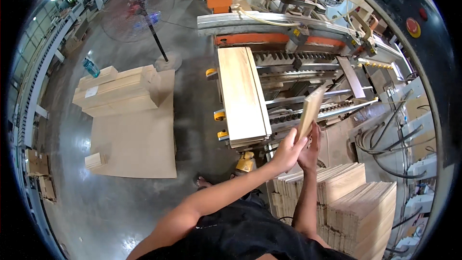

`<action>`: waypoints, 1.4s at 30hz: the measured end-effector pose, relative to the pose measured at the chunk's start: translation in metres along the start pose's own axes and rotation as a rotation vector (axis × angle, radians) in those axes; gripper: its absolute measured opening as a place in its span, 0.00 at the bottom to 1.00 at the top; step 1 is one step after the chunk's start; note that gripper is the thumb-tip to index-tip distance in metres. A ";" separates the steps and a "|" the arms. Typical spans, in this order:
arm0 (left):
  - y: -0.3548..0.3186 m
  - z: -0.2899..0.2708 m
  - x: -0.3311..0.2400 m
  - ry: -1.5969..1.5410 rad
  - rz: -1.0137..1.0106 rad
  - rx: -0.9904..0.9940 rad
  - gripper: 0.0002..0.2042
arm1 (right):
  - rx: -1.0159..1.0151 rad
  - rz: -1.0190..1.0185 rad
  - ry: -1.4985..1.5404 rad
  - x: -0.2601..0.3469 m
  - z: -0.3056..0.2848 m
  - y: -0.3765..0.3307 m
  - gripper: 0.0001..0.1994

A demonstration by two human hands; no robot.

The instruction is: The person feeds wooden boards into a woodworking machine, retrieves the processed boards, carries a stack of boards to place on a wooden platform, and handles additional wooden pieces at the machine.

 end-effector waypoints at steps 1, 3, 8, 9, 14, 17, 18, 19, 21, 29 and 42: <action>-0.006 -0.013 0.015 -0.070 0.094 -0.046 0.25 | 0.007 -0.026 -0.061 -0.001 0.011 0.007 0.44; -0.033 -0.035 0.001 0.278 0.256 -0.077 0.25 | 0.069 0.092 -0.215 -0.014 0.017 0.027 0.44; -0.128 -0.119 0.073 0.204 -0.233 0.239 0.18 | 0.203 0.236 -0.511 0.004 0.051 0.096 0.43; -0.147 -0.149 0.103 0.232 -0.228 0.149 0.16 | 0.216 0.153 -0.595 -0.014 0.065 0.106 0.42; -0.247 -0.306 0.196 0.009 -0.593 -0.602 0.09 | 0.164 0.157 -0.704 -0.067 0.098 0.139 0.35; -0.323 -0.396 0.269 0.101 -0.647 -0.967 0.10 | 0.198 0.176 -0.719 -0.071 0.109 0.153 0.35; -0.363 -0.429 0.311 0.119 -0.686 -0.953 0.10 | 0.158 0.173 -0.750 -0.083 0.117 0.159 0.36; -0.391 -0.453 0.337 0.136 -0.727 -0.944 0.11 | 0.123 0.169 -0.779 -0.089 0.129 0.166 0.37; -0.388 -0.439 0.344 0.236 -1.020 -0.863 0.11 | 0.146 0.275 -0.852 -0.115 0.109 0.166 0.40; -0.358 -0.438 0.343 0.186 -0.939 -0.757 0.14 | 0.099 0.218 -0.807 -0.065 0.130 0.181 0.38; -0.190 -0.396 0.313 -0.024 -0.894 -0.652 0.14 | 0.042 0.262 -0.800 -0.079 0.131 0.200 0.37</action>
Point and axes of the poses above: each hand's wrist, its own y-axis towards the middle knuckle, its own z-axis out of the palm, x = y × z, the point moved 8 cm from there along y, towards the middle knuckle, and after that the axes turned 4 degrees about y, right-handed, at the moved point
